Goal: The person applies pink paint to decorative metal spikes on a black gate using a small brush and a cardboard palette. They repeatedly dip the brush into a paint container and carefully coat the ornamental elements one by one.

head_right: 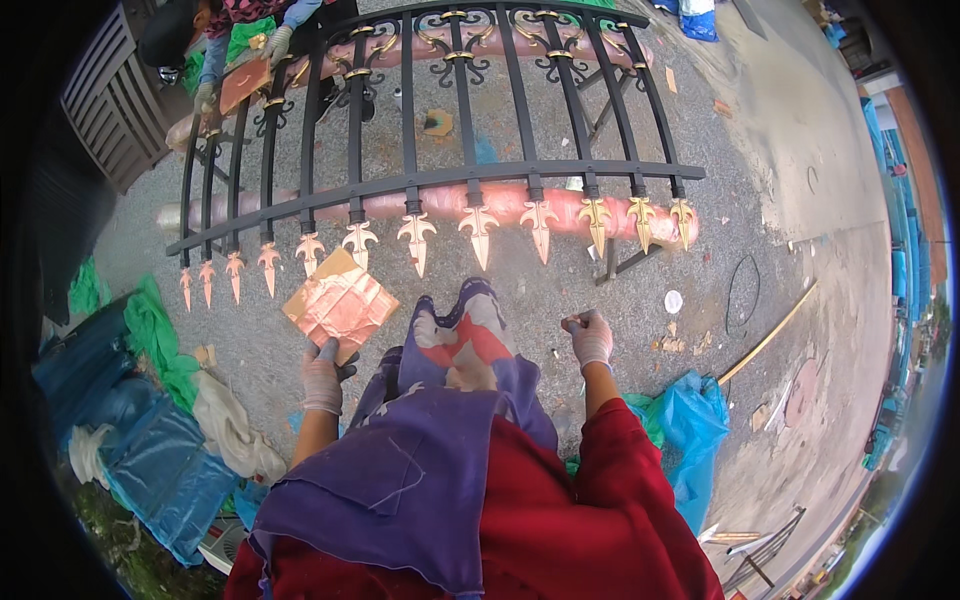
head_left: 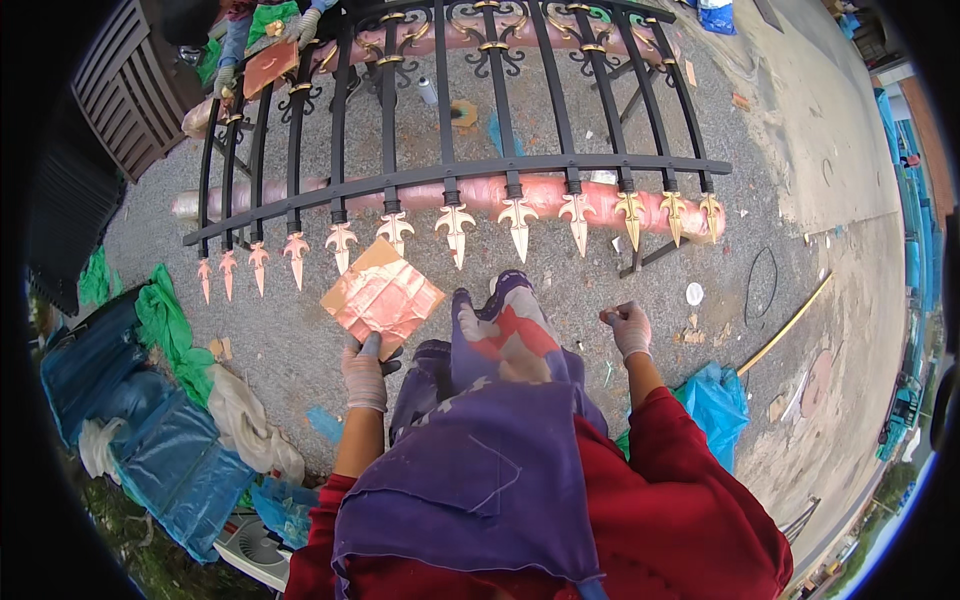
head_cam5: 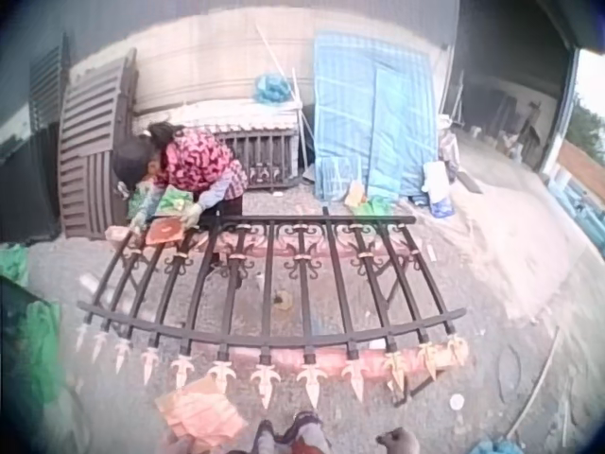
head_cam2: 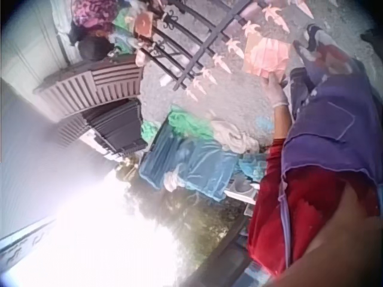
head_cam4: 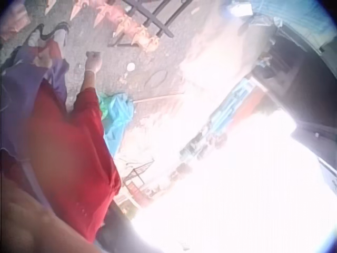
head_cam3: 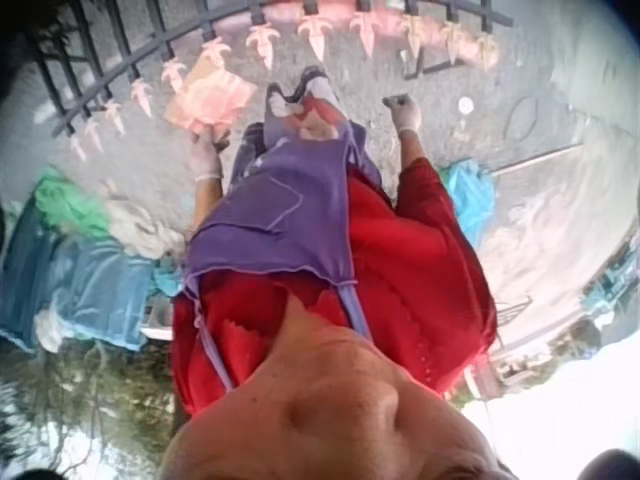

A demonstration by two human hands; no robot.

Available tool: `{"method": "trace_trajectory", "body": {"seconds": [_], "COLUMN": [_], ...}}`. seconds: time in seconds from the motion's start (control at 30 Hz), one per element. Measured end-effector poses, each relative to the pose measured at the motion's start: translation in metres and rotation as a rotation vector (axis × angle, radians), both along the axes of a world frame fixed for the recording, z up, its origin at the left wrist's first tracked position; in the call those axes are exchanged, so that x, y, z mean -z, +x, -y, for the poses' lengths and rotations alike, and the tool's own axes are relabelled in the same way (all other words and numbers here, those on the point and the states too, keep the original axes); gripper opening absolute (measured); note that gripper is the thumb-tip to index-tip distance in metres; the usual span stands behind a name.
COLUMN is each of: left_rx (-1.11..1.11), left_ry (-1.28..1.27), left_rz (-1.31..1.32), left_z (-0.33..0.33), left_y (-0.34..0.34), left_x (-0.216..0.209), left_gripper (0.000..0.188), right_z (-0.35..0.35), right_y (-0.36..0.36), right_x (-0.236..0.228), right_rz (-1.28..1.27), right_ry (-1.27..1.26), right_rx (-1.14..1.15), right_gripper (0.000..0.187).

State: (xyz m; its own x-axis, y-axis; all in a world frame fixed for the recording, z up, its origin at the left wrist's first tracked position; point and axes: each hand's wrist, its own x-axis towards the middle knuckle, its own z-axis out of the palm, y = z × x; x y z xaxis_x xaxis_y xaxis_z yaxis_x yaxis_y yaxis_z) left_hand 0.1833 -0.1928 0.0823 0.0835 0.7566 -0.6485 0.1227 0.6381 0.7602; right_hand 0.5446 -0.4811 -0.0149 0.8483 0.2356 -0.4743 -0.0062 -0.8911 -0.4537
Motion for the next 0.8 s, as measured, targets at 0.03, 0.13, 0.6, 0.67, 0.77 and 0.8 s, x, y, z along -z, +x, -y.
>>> {"method": "trace_trajectory", "body": {"seconds": [0.03, 0.13, 0.6, 0.67, 0.77, 0.8], "left_rx": [-0.019, -0.051, -0.429, -0.521, -0.588, -0.613], "left_ry": [0.007, -0.009, -0.008, -0.038, -0.055, -0.046], "left_rz": [0.007, -0.027, -0.102, -0.106, -0.084, -0.06], "left_z": [0.003, 0.007, 0.039, 0.055, 0.06, 0.062], "left_y": [-0.003, -0.005, -0.015, -0.025, -0.03, -0.034], "left_x": [-0.002, -0.01, -0.02, -0.022, -0.014, -0.011], "left_gripper": [0.03, 0.031, 0.032, 0.033, 0.033, 0.033], "right_z": [-0.013, -0.079, -0.061, -0.085, -0.142, -0.18], "right_y": [0.01, 0.04, 0.087, 0.095, 0.111, 0.109], "right_x": [0.006, 0.005, 0.023, 0.015, 0.009, 0.0], "right_rz": [0.015, 0.227, -0.183, -0.177, -0.114, -0.119], "right_ry": [0.07, 0.103, -0.256, -0.252, -0.12, -0.029], "right_rx": [0.008, -0.133, -0.555, -0.669, -0.913, -0.985], "right_gripper": [0.032, 0.033, 0.045, 0.046, 0.049, 0.049]}}
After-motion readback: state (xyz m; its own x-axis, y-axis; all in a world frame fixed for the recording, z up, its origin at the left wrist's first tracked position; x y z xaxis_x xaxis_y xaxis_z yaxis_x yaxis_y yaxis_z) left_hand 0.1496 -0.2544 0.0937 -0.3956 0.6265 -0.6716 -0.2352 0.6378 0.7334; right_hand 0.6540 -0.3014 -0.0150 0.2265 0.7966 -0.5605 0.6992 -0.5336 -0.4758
